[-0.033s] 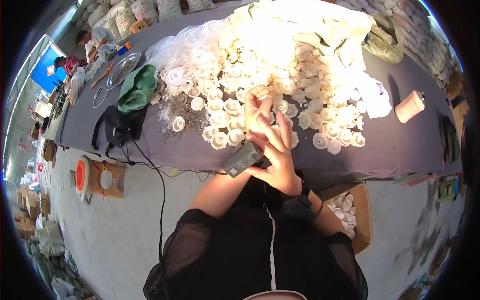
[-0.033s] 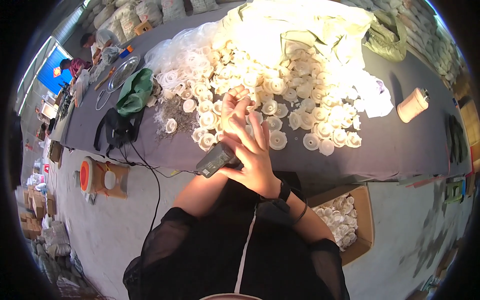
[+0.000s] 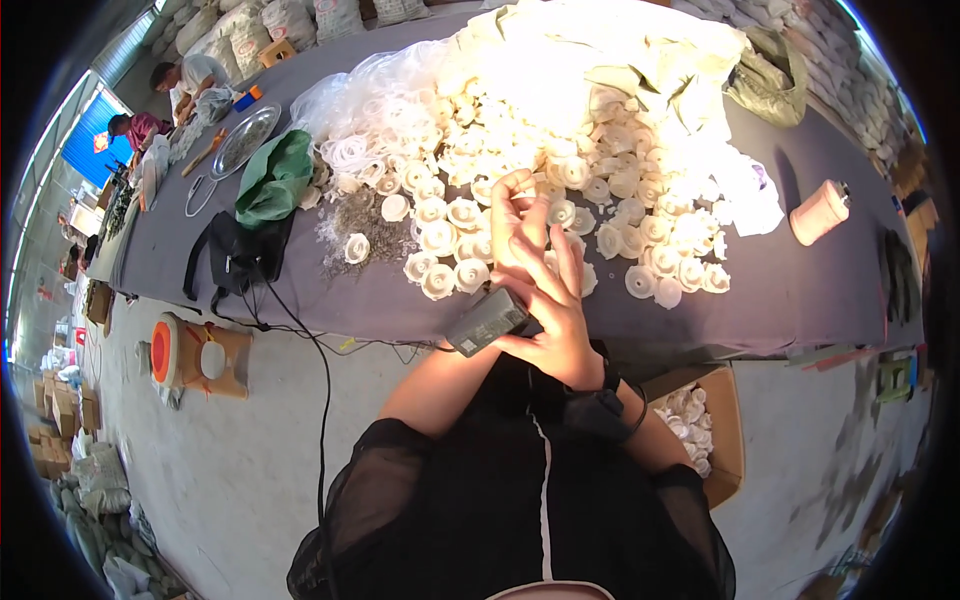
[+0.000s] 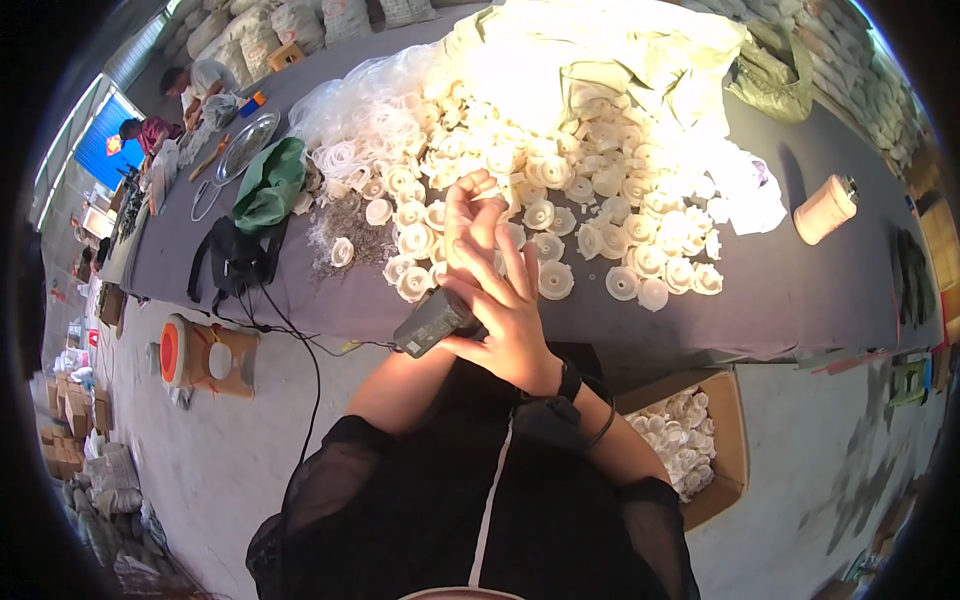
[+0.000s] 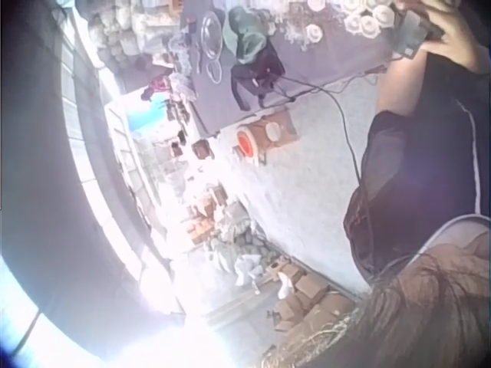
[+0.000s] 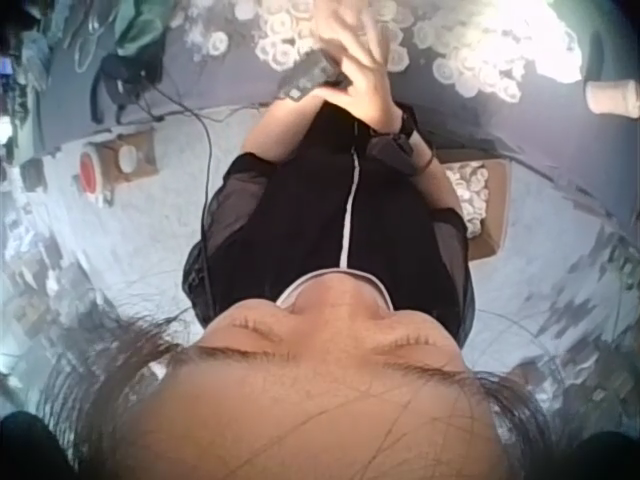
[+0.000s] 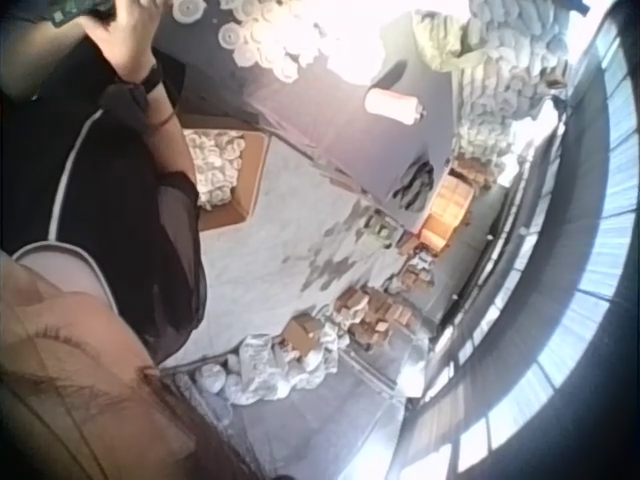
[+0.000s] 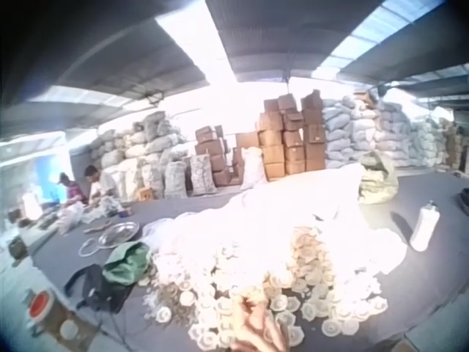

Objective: The person fastens straps with sensors onto their wrists, then picks up and fits plastic flower components together by hand.

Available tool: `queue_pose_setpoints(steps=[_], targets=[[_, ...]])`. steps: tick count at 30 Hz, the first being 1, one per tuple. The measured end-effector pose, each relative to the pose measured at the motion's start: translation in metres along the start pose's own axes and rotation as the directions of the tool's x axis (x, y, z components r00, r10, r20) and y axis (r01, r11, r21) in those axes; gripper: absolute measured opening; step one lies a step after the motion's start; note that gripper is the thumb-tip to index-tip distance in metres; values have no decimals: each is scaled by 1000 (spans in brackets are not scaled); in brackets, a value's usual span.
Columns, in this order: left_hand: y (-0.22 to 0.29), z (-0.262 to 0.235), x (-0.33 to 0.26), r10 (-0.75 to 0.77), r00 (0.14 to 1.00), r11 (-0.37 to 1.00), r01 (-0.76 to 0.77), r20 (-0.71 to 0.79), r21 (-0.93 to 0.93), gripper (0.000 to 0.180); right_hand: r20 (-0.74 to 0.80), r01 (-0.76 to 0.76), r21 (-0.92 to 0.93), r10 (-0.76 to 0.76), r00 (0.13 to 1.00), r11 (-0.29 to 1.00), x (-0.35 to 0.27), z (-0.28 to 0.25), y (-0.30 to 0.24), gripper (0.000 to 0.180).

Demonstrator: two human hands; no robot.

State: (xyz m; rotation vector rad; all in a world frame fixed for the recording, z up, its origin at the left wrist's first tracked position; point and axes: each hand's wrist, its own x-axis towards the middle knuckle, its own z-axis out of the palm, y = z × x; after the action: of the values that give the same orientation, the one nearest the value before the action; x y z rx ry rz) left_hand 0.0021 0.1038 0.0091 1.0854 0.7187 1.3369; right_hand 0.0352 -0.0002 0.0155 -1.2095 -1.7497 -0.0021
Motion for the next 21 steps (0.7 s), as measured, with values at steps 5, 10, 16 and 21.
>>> queue_pose_setpoints(steps=[5, 10, 16, 21], targets=[[-1, -3, 0, 461, 806, 625, -593, 372, 508, 40, 24, 1, -81, 1, 1000, 997, -1, -7, 3, 44], [-15, -8, 10, 177, 908, 902, -304, 381, 307, 28, 56, -53, -51, 55, 997, 997, 1, -6, 7, 58], [-11, -24, 44, -488, 860, 684, 483, 149, -546, 6, 2, -178, 272, 184, 983, 946, 3, -3, 17, 65], [-10, -37, 59, -538, 843, 602, 372, -15, -706, 8, 10, -358, 510, 410, 912, 782, 1, 9, 31, 41]])
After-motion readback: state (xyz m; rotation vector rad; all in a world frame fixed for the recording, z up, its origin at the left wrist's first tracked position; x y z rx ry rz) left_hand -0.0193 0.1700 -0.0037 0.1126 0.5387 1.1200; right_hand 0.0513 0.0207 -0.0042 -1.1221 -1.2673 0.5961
